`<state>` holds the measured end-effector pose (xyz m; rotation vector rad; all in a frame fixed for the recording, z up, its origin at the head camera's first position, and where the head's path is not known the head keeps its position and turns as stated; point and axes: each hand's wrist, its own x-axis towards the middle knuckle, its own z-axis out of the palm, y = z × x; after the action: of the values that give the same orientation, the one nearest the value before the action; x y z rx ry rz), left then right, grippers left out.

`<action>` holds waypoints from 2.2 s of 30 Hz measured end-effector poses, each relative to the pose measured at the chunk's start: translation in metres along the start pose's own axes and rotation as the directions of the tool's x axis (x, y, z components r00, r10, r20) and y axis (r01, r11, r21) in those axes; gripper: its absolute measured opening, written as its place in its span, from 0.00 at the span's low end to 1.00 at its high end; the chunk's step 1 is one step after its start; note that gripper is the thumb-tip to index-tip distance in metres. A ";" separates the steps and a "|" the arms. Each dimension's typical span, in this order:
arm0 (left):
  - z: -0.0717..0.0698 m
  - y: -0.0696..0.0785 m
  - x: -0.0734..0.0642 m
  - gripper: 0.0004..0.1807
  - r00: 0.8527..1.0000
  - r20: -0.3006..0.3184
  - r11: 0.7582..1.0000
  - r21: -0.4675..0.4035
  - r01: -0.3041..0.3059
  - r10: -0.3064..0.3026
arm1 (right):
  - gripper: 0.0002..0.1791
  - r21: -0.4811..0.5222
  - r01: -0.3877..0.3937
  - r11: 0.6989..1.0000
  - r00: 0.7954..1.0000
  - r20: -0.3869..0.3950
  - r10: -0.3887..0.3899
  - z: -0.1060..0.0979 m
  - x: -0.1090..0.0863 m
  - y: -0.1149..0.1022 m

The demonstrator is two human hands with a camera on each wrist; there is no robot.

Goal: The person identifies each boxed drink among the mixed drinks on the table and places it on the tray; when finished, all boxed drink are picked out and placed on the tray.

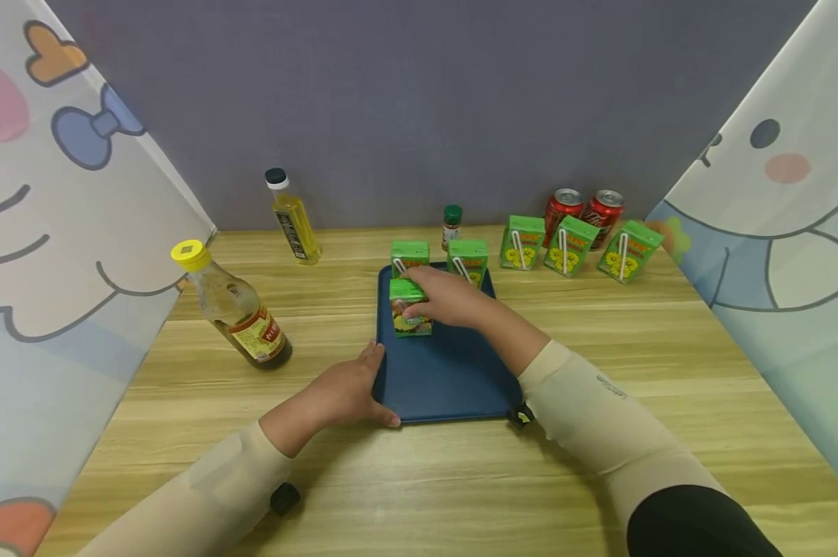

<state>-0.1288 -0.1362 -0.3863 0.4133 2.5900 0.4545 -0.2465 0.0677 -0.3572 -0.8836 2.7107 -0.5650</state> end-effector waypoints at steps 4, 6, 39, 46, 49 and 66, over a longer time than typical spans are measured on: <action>0.000 0.000 0.001 0.70 1.000 -0.002 1.000 0.003 -0.005 0.005 | 0.43 0.019 0.010 1.000 1.000 0.017 -0.010 -0.003 -0.001 0.001; 0.000 0.000 0.002 0.70 1.000 -0.003 1.000 0.005 -0.007 0.007 | 0.45 0.048 0.014 0.999 1.000 0.013 -0.015 -0.006 -0.005 0.004; 0.005 -0.001 -0.002 0.70 1.000 -0.020 1.000 -0.027 0.002 -0.002 | 0.56 0.507 -0.390 0.769 0.542 -0.548 0.637 -0.112 -0.153 0.235; 0.004 -0.001 -0.001 0.70 1.000 -0.027 1.000 -0.019 0.004 -0.005 | 0.56 0.606 -0.371 0.704 0.603 -0.419 0.679 -0.093 -0.162 0.260; 0.003 -0.001 -0.001 0.70 1.000 -0.026 1.000 -0.016 0.005 -0.005 | 0.52 0.659 -0.327 0.678 0.626 -0.386 0.678 -0.087 -0.162 0.268; 0.003 -0.001 0.000 0.70 1.000 -0.017 1.000 -0.008 0.002 -0.002 | 0.41 0.707 -0.298 0.642 0.566 -0.411 0.715 -0.091 -0.165 0.257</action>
<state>-0.1274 -0.1360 -0.3890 0.4056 2.6040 0.4698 -0.2783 0.3846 -0.3692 0.4384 2.8159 -1.6761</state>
